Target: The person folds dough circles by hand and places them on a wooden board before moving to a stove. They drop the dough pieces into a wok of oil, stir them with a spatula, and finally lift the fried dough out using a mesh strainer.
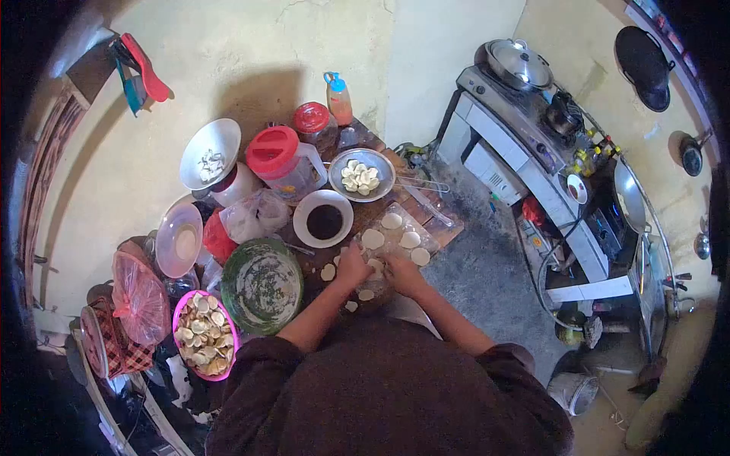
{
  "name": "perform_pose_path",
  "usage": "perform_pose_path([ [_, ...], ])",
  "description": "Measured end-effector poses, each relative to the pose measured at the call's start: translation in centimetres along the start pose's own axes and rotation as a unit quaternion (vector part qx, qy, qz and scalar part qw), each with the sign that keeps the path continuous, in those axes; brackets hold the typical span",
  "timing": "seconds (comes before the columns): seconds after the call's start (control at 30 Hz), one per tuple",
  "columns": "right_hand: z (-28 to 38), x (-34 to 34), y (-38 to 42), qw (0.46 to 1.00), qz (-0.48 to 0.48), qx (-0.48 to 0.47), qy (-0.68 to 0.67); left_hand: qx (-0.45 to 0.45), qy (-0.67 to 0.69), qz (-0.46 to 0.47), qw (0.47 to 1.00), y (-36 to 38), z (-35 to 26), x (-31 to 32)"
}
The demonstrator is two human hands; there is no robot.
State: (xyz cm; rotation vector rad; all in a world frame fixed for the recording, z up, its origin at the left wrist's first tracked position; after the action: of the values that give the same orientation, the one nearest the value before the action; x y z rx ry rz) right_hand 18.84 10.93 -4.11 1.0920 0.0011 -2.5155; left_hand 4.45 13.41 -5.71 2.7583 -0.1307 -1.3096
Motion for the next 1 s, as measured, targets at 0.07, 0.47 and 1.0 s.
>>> perform_pose_path([
  [0.07, 0.6, 0.1, -1.0, 0.996, -0.04, -0.039, 0.072, -0.025, -0.007, 0.021, 0.999, 0.1, -0.4, 0.4],
  [0.47, 0.0, -1.1, -2.2, 0.991, 0.083, 0.052, -0.093, 0.038, 0.233, 0.123, 0.964, 0.1, -1.4, -3.1],
  [1.0, 2.8, 2.6, 2.0, 0.955, -0.069, -0.21, 0.198, 0.241, -0.045, -0.068, 0.967, 5.6, -1.0, -5.7],
])
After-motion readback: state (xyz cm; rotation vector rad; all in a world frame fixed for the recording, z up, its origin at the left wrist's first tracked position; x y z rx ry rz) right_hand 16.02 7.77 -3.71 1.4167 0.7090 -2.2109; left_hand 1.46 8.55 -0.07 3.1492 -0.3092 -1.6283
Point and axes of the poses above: each hand's wrist, its own y-axis away from the middle knuckle, its own x-axis out of the palm, z = x × y, the point moved 6 cm from there along -y, towards the middle knuckle, and after that the axes turned 2 degrees about x, right-handed, at the moved point
